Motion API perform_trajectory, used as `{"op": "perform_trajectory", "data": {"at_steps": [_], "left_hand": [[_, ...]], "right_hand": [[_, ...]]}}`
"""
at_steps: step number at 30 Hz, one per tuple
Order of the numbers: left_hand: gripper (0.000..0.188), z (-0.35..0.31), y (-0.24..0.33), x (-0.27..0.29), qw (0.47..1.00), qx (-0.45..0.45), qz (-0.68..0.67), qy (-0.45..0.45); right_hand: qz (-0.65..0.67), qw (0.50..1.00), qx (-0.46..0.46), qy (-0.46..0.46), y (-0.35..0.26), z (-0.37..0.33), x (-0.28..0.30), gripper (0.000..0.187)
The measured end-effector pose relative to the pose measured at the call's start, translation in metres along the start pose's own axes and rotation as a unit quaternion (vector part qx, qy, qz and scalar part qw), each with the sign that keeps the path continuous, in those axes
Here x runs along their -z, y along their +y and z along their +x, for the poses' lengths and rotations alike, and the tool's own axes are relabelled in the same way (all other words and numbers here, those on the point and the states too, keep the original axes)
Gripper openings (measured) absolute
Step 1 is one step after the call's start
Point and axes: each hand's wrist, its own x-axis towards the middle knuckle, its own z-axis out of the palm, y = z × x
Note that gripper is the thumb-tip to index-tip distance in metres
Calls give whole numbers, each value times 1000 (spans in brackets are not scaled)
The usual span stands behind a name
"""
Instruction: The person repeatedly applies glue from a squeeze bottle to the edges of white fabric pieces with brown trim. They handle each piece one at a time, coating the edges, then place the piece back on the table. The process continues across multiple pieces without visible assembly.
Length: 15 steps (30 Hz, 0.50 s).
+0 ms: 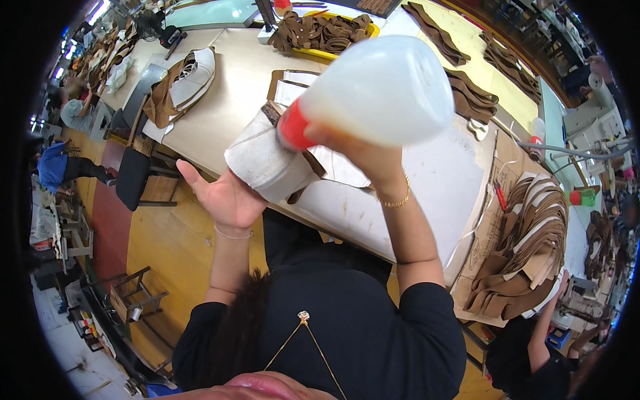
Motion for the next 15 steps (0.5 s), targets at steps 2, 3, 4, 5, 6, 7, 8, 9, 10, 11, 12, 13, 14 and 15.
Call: {"op": "perform_trajectory", "data": {"at_steps": [2,3,4,5,6,7,8,9,10,11,12,13,14,15], "left_hand": [[114,-2,4,-2,1000,5,-6,5],[113,-2,8,-2,1000,3,-9,6],[113,0,12,-2,1000,19,-15,-16],[113,3,16,0,998,35,-22,-38],[113,1,19,1,997,51,-29,-54],[113,2,23,2,996,46,-32,-67],[112,3,26,2,995,41,-35,-81],[112,3,28,2,994,35,-40,-95],[114,3,30,3,991,33,-83,-104],[116,1,32,4,985,32,-127,-113],[118,1,35,5,977,33,-172,-123],[115,-1,45,2,983,15,-113,-143],[113,-4,63,-6,985,-3,-54,-163],[110,-7,71,-10,984,-21,4,-179]], "right_hand": [[32,991,-133,2,9,7,4,28],[171,952,-250,36,4,15,4,29],[305,907,-272,104,6,11,1,35],[319,904,-267,100,8,7,0,36],[334,899,-268,95,7,0,-1,38],[350,894,-264,93,9,-8,-3,39],[240,947,-205,57,16,-21,-6,42],[245,943,-220,38,7,-22,-6,40],[188,953,-237,18,6,-23,-5,40],[129,959,-252,-3,6,-23,-3,39],[155,955,-250,27,9,-23,1,39],[182,949,-251,54,13,-25,4,39],[210,942,-251,80,15,-27,7,39],[269,919,-262,117,9,-20,12,39]]}}
